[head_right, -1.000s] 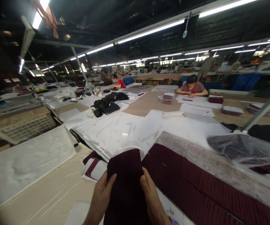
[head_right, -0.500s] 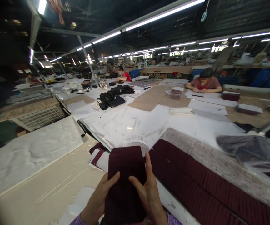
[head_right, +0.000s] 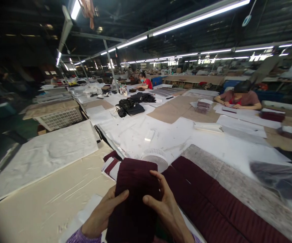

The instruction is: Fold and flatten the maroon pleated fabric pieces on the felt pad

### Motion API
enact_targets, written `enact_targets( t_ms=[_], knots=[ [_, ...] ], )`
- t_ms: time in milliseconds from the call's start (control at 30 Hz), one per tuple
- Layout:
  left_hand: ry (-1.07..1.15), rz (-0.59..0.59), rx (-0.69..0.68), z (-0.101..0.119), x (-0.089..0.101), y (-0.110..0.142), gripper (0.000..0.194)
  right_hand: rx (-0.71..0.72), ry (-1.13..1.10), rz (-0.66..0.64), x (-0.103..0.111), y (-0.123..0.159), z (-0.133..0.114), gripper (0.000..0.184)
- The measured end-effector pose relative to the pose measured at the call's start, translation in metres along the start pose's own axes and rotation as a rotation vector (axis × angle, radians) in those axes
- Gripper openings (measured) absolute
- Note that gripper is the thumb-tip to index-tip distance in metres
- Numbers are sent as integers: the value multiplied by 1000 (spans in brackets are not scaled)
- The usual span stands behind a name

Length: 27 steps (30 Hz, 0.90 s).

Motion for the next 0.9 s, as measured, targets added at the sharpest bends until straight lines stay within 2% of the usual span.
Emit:
enact_targets(
  t_ms=[167, 300, 500, 667, 733, 800, 867, 900],
  knots=[
    [9, 8, -13, 7, -1, 3, 30, -8, 0, -31, -3, -3, 7, 50],
    [24, -8, -41, 11, -1, 3, 32, -23, -76, -66, -7, -3, 13, 53],
    [20, 37, -56, 14, 9, 5, 33, -19, -154, -94, -10, -5, 20, 60],
    [-29, 57, -98, 19, 17, 7, 34, -28, -296, -127, -16, -8, 23, 49],
    [-26, 72, -101, 20, 19, 7, 35, -64, -301, -178, -23, -9, 26, 47],
    [-18, 95, -113, 20, 22, 6, 37, -101, -298, -217, -30, -10, 33, 52],
    [-21, 126, -148, 21, 25, 6, 37, -92, -224, -185, -33, -12, 41, 59],
    [-18, 142, -170, 20, 28, 5, 35, -51, -124, -124, -31, -13, 44, 56]
  ],
)
Point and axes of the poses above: each hand's wrist, its own y-axis away from the middle knuckle, its own x-axis out of the back of the hand, z = x × y, the point moved 7 cm from there along -y, towards the middle knuckle, and after that the axes turned 11 degrees about -z, right-handed, at the moved point
